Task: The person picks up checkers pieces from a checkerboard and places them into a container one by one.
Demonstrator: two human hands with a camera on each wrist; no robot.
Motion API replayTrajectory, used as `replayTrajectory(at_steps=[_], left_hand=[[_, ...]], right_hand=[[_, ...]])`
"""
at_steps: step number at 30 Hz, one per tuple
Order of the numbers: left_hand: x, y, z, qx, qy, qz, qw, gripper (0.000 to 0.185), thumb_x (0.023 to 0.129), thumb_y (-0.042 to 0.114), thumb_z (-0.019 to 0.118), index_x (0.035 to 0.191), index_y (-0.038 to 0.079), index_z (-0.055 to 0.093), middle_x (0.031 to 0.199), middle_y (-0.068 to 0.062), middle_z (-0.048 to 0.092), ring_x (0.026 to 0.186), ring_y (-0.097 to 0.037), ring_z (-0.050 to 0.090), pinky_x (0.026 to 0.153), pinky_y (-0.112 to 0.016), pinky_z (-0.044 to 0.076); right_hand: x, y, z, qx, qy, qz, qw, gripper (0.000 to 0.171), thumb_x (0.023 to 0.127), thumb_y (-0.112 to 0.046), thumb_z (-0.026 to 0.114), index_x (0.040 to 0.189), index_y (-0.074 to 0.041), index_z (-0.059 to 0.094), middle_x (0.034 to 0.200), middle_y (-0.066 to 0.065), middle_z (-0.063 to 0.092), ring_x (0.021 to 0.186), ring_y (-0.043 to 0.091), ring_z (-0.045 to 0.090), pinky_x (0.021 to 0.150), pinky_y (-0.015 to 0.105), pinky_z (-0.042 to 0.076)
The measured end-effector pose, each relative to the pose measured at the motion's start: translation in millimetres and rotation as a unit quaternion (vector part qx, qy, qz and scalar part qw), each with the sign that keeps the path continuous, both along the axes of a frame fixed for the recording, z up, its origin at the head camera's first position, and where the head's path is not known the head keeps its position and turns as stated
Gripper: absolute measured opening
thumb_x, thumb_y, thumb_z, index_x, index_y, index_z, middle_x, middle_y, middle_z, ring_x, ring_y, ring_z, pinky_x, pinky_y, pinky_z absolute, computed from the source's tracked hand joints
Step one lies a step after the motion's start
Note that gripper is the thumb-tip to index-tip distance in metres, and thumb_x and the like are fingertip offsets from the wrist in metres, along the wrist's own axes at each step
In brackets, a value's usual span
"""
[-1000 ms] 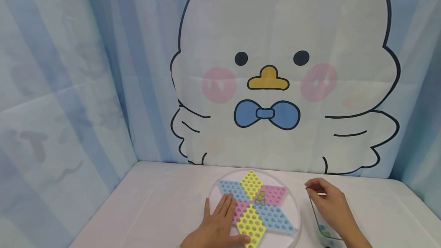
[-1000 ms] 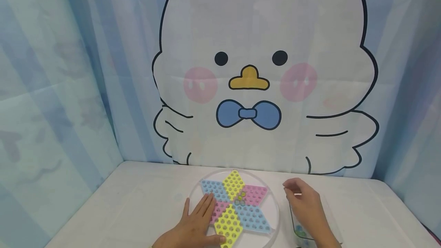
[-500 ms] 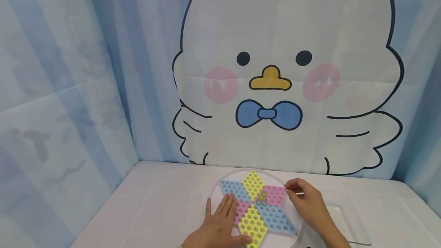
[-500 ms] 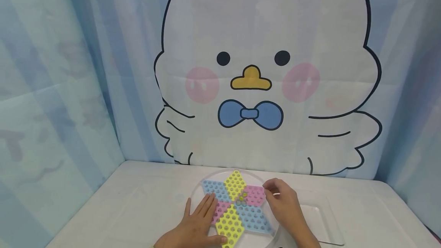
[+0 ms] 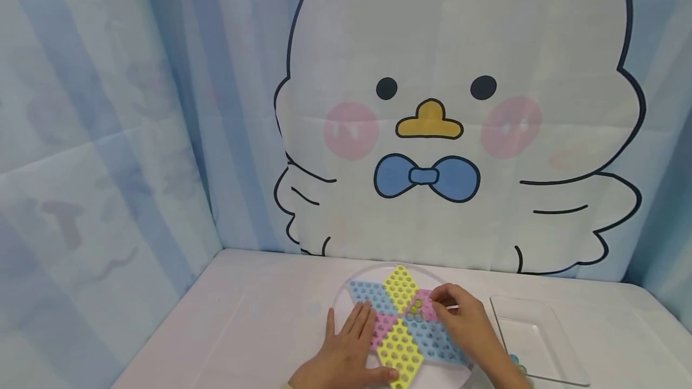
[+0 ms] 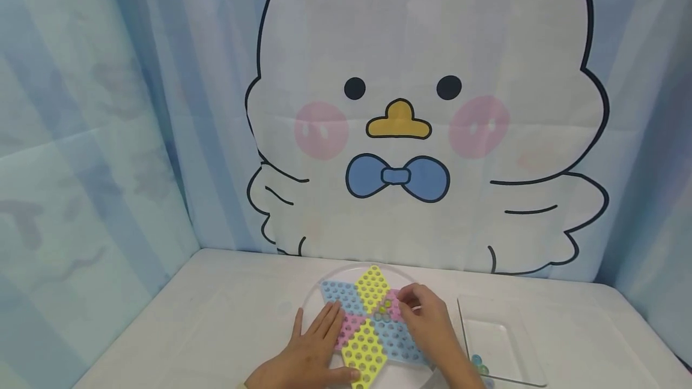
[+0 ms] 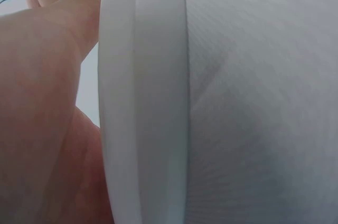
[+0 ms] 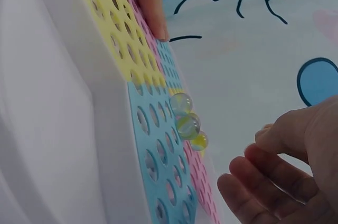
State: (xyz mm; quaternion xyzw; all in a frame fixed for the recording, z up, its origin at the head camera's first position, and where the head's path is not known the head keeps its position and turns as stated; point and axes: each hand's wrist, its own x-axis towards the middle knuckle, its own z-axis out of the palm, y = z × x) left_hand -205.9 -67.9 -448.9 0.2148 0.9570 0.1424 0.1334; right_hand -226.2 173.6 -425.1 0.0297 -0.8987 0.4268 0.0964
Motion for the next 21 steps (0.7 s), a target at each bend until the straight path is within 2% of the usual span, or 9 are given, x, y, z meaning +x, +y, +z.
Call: replayTrajectory(at_steps=[6,12,21], left_hand=[[-0.1,-1,-0.8,0.000,0.009,-0.003,1.0000,0.110,0.082,0.084,0.044,0.160,0.012,0.017,0.168,-0.007,0.010,0.156,-0.024,0.009,0.115,-0.071,0.003],[-1.4,0,-2.3,0.004,-0.001,-0.001,1.0000,0.111,0.080,0.086,0.043,0.160,0.013,0.018,0.168,-0.006,0.010,0.156,-0.025,0.009,0.115,-0.071,0.002],[-0.4,3,0.9,-0.017,-0.002,0.006,0.9998,0.110,0.081,0.085,0.044,0.159,0.012,0.018,0.168,-0.005,0.011,0.156,-0.023,0.009,0.116,-0.070,0.000]], right_hand=[[-1.6,-7,-5.8,0.001,-0.001,0.004,1.000,0.011,0.090,-0.004,0.066,0.100,-0.010,0.067,0.096,0.000,0.069,0.091,0.011,0.062,0.079,0.025,0.053],[-5.8,-14,-14.3,0.007,-0.001,0.010,1.000,0.012,0.087,-0.003,0.069,0.097,-0.011,0.068,0.091,-0.002,0.068,0.086,0.008,0.061,0.075,0.021,0.051],[-4.6,-17,-20.3,0.005,0.000,0.013,1.000,0.014,0.084,-0.001,0.072,0.092,-0.012,0.067,0.087,-0.004,0.066,0.079,0.005,0.057,0.070,0.019,0.049]])
